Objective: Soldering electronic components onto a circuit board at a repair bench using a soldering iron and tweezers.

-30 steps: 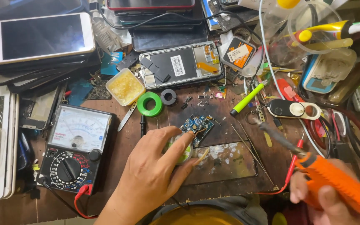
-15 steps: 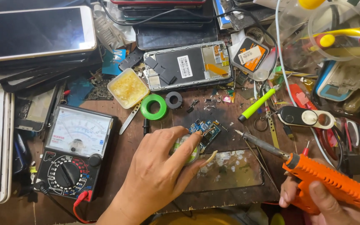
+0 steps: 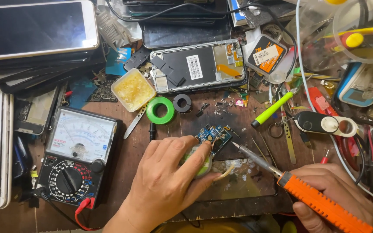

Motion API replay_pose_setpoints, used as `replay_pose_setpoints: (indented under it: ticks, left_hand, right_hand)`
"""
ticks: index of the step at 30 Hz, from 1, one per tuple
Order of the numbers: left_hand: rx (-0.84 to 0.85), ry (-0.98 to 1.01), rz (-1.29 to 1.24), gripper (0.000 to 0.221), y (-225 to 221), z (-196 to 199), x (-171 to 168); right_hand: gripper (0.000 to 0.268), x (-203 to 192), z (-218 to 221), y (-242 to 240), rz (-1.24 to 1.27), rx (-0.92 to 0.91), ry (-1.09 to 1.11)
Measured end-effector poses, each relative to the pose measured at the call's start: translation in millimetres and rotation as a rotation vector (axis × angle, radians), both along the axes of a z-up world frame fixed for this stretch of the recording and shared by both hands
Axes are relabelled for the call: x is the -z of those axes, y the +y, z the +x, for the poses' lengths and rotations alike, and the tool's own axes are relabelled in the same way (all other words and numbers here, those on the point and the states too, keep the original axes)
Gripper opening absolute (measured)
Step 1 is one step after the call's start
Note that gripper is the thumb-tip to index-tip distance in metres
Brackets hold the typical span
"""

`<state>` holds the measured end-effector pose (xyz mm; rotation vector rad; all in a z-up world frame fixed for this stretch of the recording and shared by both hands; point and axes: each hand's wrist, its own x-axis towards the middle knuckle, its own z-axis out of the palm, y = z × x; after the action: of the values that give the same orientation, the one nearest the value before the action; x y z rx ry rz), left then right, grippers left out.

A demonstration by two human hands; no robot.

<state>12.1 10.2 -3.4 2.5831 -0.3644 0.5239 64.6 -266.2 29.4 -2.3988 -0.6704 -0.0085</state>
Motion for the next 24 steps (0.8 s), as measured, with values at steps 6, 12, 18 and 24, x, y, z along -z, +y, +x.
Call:
replay_pose_setpoints:
  ticks: [6,12,18,24]
  left_hand:
    - [-0.009,-0.028,0.004,0.042,-1.0,0.2,-2.7]
    - [-0.014,-0.022,-0.002,0.042,-0.7,0.1,-2.5]
    - [-0.011,-0.004,-0.002,0.041,-0.1,0.1,-2.5]
    - [-0.005,-0.01,0.016,0.041,0.0,1.0,-3.8]
  right_hand:
    - [0.038,-3.0,1.7,9.8,0.043,-0.025,-0.039]
    - [0.035,0.8,3.5,6.4,-0.006,-0.062,-0.041]
    - [0.029,0.1,0.2,11.0,-0.035,-0.123,-0.059]
    - [0.021,4.3,-6.0,15.8,0.016,-0.139,-0.082]
